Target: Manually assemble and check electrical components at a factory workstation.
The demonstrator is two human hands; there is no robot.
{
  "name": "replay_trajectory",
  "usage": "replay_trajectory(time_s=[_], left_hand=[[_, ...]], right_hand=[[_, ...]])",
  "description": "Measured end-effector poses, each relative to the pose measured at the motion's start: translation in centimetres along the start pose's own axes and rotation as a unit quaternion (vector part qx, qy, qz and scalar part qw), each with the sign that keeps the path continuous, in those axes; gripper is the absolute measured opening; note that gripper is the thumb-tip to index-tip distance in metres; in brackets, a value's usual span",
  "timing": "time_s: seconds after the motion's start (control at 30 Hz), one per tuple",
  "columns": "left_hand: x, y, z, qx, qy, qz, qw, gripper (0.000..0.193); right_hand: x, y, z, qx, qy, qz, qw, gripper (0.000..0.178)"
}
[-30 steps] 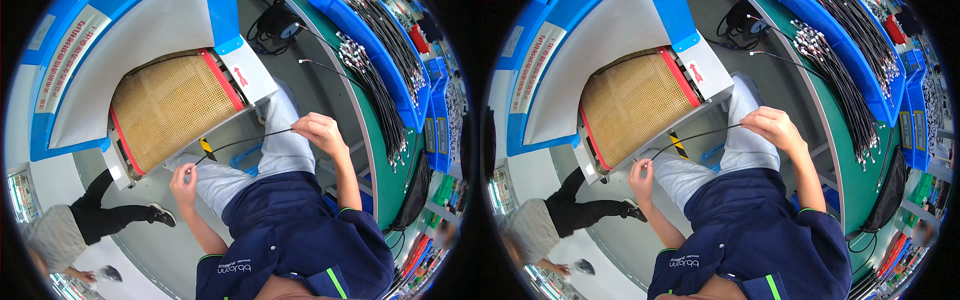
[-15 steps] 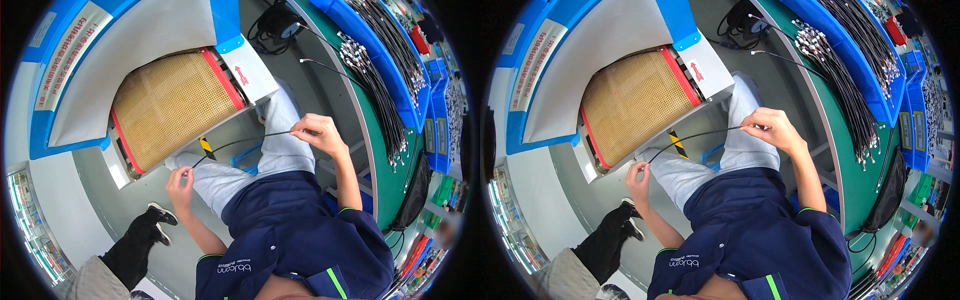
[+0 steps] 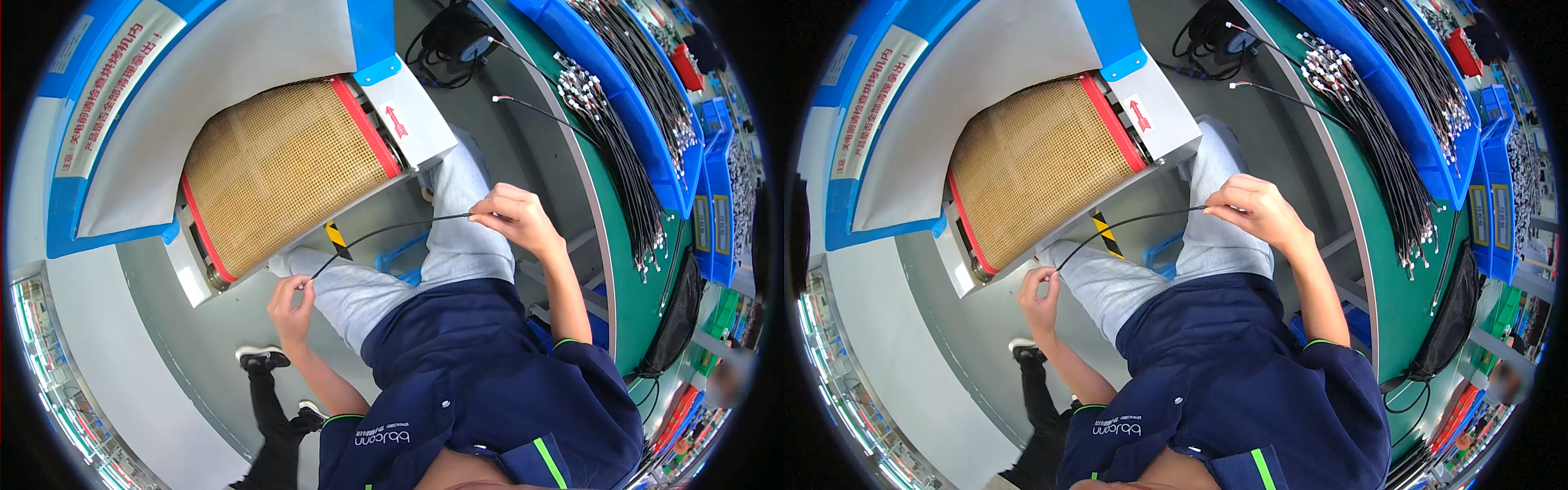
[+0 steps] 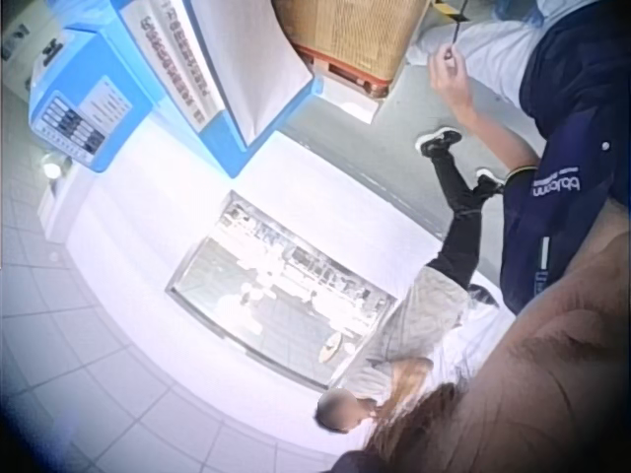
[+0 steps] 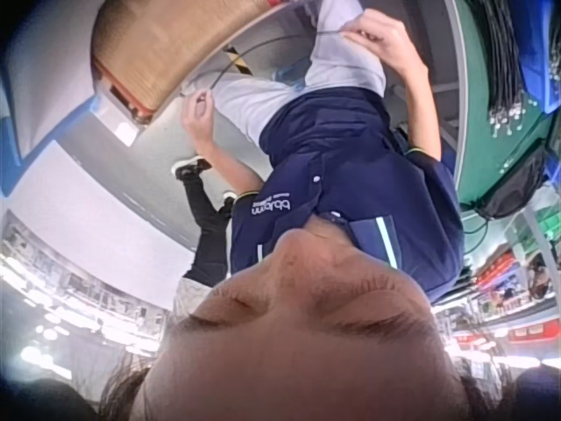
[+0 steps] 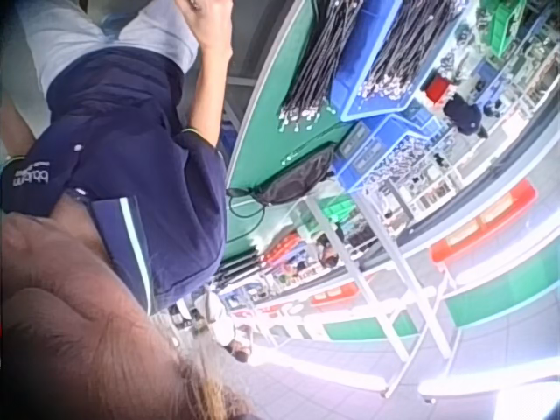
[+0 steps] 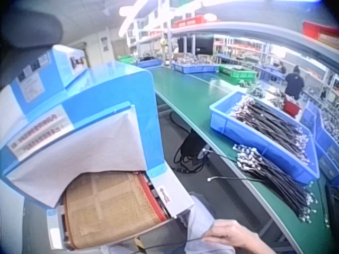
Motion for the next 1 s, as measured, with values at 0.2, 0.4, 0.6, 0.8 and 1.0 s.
replay_trajectory(time_s=[0.2, 0.4, 0.6, 0.8, 1.0], left_hand=[[-0.09, -0.26, -0.10, 0.001, -0.009, -0.012, 1.000, 0.012], [-0.03, -0.33, 0.15, 0.004, -0.018, -0.016, 1.000, 0.010], [0.07, -0.46, 0.31, 0.001, -0.011, -0.022, 1.000, 0.010], [0.16, -0.80, 0.06, -0.001, -0.016, -0.022, 1.000, 0.010], [-0.21, -0.99, -0.19, 0.001, -0.004, -0.027, 1.000, 0.011]], right_hand=[[0.08, 0.45, 0.26, 0.037, -0.120, -0.076, 0.989, 0.018], [-0.23, -0.39, 0.22, 0.043, -0.212, -0.131, 0.968, 0.020], [0.24, 0.13, 0.18, 0.063, -0.128, -0.077, 0.987, 0.017], [-0.03, 0.23, 0.04, 0.041, -0.040, -0.006, 0.998, 0.010], [-0.14, 0.19, -0.09, -0.004, -0.005, 0.035, 0.999, 0.008]])
Point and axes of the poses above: each hand's wrist, its own z-axis towards the middle knuckle, its own y-axis out of the palm, x = y × z, the point moved 1 cm from there along z, towards the middle knuckle, and after that the axes turned 1 degree about y, right-handed, at the moved point
